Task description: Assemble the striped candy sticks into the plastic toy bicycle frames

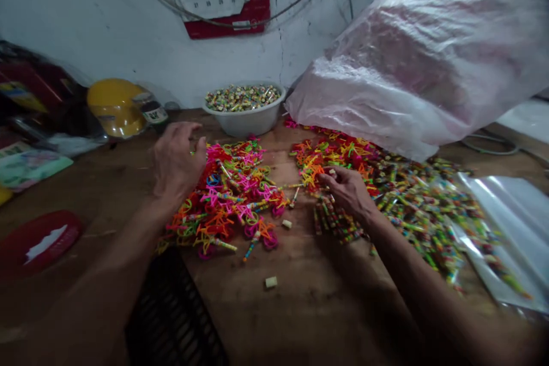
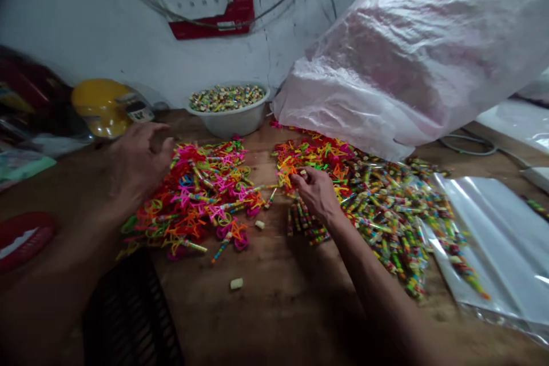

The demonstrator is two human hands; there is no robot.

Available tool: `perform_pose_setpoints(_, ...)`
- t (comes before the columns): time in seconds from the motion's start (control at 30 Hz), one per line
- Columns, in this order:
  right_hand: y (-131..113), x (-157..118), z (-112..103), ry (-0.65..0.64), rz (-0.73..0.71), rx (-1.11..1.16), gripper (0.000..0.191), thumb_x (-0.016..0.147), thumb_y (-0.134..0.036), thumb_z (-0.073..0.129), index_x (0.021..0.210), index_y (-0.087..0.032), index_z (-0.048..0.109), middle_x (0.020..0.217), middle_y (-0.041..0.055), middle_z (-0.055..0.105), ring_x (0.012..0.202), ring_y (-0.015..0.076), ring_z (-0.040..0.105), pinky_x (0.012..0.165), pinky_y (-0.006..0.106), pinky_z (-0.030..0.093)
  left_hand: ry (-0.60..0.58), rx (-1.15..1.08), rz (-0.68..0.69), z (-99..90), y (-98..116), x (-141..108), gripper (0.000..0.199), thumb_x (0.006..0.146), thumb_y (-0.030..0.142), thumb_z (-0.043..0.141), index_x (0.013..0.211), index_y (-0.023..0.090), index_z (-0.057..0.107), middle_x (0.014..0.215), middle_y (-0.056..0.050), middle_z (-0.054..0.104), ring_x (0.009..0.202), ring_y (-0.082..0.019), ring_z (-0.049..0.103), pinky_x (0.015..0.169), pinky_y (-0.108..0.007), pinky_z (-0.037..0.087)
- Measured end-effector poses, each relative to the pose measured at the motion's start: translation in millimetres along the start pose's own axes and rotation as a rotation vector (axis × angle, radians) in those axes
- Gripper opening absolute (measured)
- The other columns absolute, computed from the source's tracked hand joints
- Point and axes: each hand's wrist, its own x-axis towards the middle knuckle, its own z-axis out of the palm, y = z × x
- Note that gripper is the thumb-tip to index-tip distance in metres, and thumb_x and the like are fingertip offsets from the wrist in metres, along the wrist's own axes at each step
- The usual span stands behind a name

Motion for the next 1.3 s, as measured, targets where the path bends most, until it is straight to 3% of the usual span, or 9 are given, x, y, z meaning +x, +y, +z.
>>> perform_pose_setpoints(0.1,-3,-29,-15,-0.060,0.012,0.152,0.045,0.085,-0.050,0.043,0.092,-0.012,0.064,0.065,0.0006,0.058,0.051,0.0097,0.046,0.048,0.022,0.036,-0.168,-0.260,-0.042,-2.3,39,-26,0.029,0.085,0.032,0.048,0.104,0.018,0.063,0.100,-0.005,0.066,0.092,-0.019,0.061,0.088,-0.032,0.045)
perform_pose_setpoints(0.23,-16,-69,-21,-0.225,0.089,0.451,0.041,0.079,-0.051,0.054,0.091,-0.013,0.064,0.060,-0.0027,0.050,0.048,0.0075,0.038,0.044,0.020,0.030,-0.644,-0.791,-0.179,8.1,86,-69,0.032,0.080,0.038,0.057,0.105,0.018,0.063,0.097,-0.006,0.068,0.081,-0.017,0.064,0.073,-0.027,0.050)
perform_pose_setpoints(0.37,-23,-89,-23,-0.306,-0.032,0.377,0.030,0.082,-0.043,0.054,0.090,-0.016,0.065,0.056,-0.0043,0.045,0.048,0.0071,0.033,0.043,0.020,0.023,-1.158,-1.164,-0.344,18.0,106,-94,0.043,0.076,0.042,0.063,0.108,0.014,0.059,0.083,-0.009,0.068,0.065,-0.016,0.064,0.056,-0.025,0.050)
perform_pose_setpoints(0.43,-23,-93,-21,-0.258,-0.081,0.337,0.028,0.083,-0.041,0.053,0.091,-0.016,0.065,0.057,-0.0042,0.046,0.048,0.0073,0.033,0.044,0.020,0.024,-1.276,-1.278,-0.458,19.4,112,-100,0.040,0.074,0.040,0.066,0.101,0.012,0.059,0.079,-0.009,0.067,0.059,-0.015,0.063,0.054,-0.025,0.050)
perform_pose_setpoints(0.63,-24,-109,1,-0.021,-0.080,0.203,0.023,0.085,-0.036,0.051,0.094,-0.018,0.063,0.064,-0.0008,0.056,0.053,0.0108,0.049,0.051,0.022,0.037,-1.098,-1.556,-0.708,20.2,125,-120,0.030,0.075,0.033,0.067,0.096,0.013,0.058,0.083,-0.004,0.064,0.058,-0.009,0.060,0.052,-0.020,0.047)
perform_pose_setpoints(0.73,-26,-118,8,0.005,-0.132,0.169,0.023,0.086,-0.032,0.050,0.101,-0.019,0.061,0.073,0.0017,0.063,0.058,0.0124,0.056,0.056,0.023,0.043,-1.036,-1.643,-0.810,21.7,129,-127,0.025,0.077,0.030,0.064,0.095,0.014,0.057,0.076,-0.001,0.062,0.057,-0.008,0.058,0.047,-0.018,0.045)
perform_pose_setpoints(0.9,-18,-126,-6,0.015,-0.175,0.139,0.034,0.091,-0.030,0.039,0.116,-0.016,0.058,0.101,0.0105,0.067,0.088,0.0190,0.063,0.079,0.032,0.049,-1.108,-1.668,-0.879,22.0,126,-130,0.021,0.077,0.024,0.062,0.093,0.011,0.055,0.070,-0.004,0.063,0.055,-0.010,0.059,0.049,-0.020,0.048)
perform_pose_setpoints(1.07,-6,-132,-19,-0.097,0.031,0.414,0.032,0.086,-0.034,0.050,0.112,-0.018,0.060,0.090,0.0069,0.068,0.080,0.0174,0.064,0.075,0.031,0.051,-1.250,-1.619,-0.844,16.4,125,-136,0.019,0.078,0.025,0.062,0.085,0.008,0.058,0.071,-0.006,0.063,0.053,-0.009,0.057,0.048,-0.020,0.047)
perform_pose_setpoints(1.3,-6,-140,-7,-0.183,0.198,0.805,0.022,0.081,-0.037,0.061,0.093,-0.020,0.066,0.088,0.0031,0.067,0.081,0.0153,0.061,0.073,0.026,0.049,-1.372,-1.711,-0.836,7.5,125,-148,0.023,0.083,0.025,0.057,0.097,0.007,0.060,0.074,-0.007,0.063,0.056,-0.009,0.058,0.051,-0.019,0.047)
